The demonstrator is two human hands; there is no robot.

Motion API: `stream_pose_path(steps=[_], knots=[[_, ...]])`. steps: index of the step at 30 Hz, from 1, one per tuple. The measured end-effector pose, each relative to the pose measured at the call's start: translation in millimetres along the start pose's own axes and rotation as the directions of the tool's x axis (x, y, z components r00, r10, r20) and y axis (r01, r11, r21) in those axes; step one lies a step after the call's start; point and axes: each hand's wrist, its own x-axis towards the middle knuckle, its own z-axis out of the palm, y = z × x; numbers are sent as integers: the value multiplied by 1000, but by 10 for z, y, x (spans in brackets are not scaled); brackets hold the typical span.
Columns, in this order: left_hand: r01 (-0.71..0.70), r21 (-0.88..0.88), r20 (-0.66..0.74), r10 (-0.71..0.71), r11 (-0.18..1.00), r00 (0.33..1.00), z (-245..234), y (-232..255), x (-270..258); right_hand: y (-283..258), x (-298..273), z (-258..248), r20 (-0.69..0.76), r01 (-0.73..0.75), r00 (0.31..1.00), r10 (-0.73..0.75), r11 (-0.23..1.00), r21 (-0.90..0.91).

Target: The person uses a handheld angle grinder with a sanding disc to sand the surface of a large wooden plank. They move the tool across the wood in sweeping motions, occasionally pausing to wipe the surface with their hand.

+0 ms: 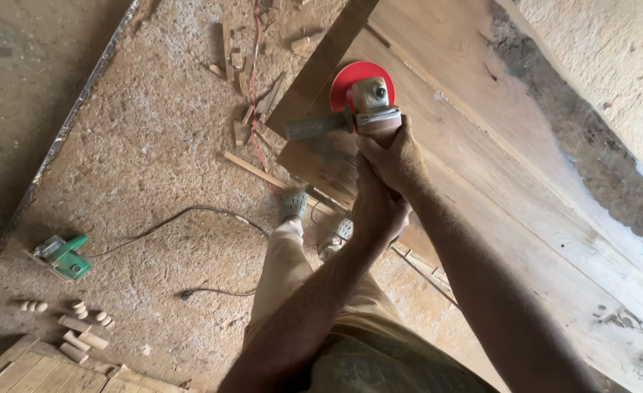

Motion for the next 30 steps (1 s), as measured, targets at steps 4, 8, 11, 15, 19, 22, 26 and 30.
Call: stream_pose_path(steps=[4,8,11,15,19,22,26,30], knots=[[1,-26,22,0,1000,1000,74,-130,-154,-81,-176,-1,89,8,996,-6,1000,-28],[329,-185,70,-321,926,944,54,-173,-386,-205,-389,208,296,66,954,-47,996,-54],[346,-317,82,-338,883,938,-19,-141,-448,-238,-392,244,341,101,938,-68,992,-80],[150,-82,-116,-159,985,981,38,-80,-250,-228,-190,185,324,131,938,-121,991,-9],[202,-3,-121,-201,979,972,109,-59,-3,-212,47,207,223,183,957,-187,982,40],[160,38,-194,-150,986,969,132,47,121,-162,241,93,147,148,977,-156,987,64],[272,5,-96,-270,962,958,56,201,174,-114,284,27,107,71,992,-72,997,5],[242,-12,-29,-242,970,970,1,211,119,-115,172,70,145,115,980,-139,980,163]])
